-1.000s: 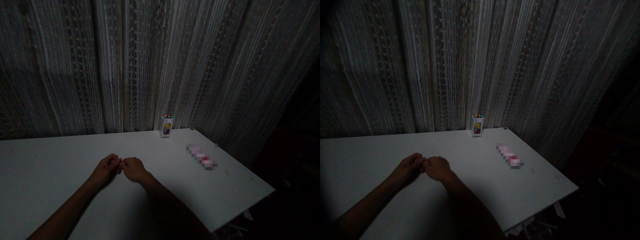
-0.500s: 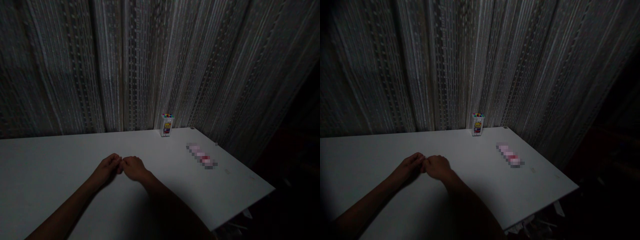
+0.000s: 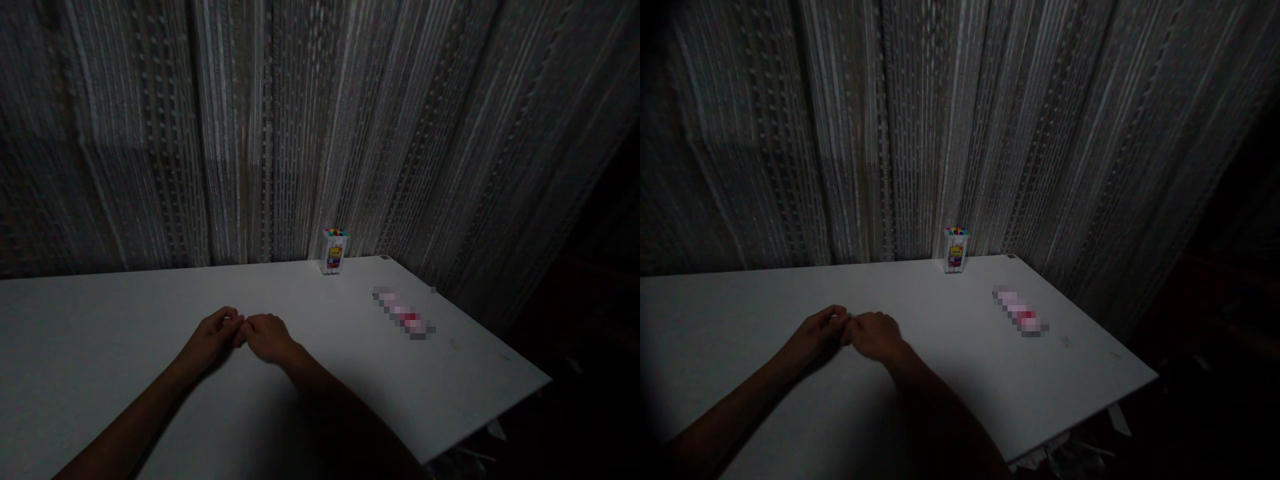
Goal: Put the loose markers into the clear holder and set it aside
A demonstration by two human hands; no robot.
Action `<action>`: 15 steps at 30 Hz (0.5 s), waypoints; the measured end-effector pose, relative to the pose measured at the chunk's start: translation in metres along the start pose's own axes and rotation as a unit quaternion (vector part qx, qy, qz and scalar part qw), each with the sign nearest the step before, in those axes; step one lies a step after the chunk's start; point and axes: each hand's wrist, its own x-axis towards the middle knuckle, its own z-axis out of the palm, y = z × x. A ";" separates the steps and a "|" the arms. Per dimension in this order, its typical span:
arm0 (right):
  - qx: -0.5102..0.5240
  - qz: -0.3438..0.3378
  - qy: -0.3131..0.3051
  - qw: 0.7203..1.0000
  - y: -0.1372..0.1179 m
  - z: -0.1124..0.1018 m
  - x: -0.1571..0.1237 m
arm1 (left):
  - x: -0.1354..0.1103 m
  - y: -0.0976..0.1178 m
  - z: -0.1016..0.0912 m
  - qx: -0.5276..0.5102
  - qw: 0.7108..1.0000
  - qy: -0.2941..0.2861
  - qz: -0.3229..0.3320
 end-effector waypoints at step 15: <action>0.025 0.002 0.019 1.000 0.002 0.003 0.003 | 0.007 -0.003 0.001 0.041 0.999 -0.026 0.025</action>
